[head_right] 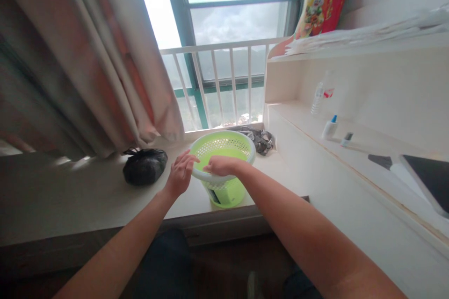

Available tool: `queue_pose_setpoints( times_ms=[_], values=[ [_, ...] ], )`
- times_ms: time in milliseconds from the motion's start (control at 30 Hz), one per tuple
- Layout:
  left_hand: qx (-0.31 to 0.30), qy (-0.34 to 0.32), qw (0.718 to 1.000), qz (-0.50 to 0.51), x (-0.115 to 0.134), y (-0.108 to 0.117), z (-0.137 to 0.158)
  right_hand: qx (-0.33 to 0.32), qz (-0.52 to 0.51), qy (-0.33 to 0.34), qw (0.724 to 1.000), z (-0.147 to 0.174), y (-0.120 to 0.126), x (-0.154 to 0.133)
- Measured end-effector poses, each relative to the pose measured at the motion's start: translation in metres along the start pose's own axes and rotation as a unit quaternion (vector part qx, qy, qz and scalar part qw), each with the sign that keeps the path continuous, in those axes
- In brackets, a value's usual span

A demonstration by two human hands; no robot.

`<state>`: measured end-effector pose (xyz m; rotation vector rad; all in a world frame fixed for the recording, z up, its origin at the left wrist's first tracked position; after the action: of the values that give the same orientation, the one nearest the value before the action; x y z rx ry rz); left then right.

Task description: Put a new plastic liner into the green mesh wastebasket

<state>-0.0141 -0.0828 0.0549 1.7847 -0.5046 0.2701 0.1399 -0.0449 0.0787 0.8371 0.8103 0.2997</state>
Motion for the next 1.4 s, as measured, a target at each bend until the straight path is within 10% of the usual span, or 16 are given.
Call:
queue_pose_setpoints(
  times_ms=[867, 1233, 1400],
  values=[
    [-0.013, -0.055, 0.996, 0.062, -0.002, -0.01, 0.002, -0.125, -0.138, -0.047, 0.981, -0.006, -0.015, 0.027],
    [0.003, -0.081, 0.995, 0.055, -0.003, -0.012, 0.001, -0.083, -0.421, -0.017, 0.903, 0.005, -0.021, 0.02],
    [0.001, -0.087, 0.994, 0.06, -0.005, -0.012, 0.0, -0.144, -0.333, -0.01, 0.932, -0.001, -0.024, 0.012]
  ],
)
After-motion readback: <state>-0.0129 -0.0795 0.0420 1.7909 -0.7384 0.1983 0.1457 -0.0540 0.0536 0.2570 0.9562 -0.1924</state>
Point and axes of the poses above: each hand's wrist, its own z-axis away from the middle knuckle, its own y-axis out of the back of the hand, x = y × z, the point moved 6 cm from there along -z, towards the middle knuckle, and after that the axes turned 10 degrees about -x, right-handed, at the moved point
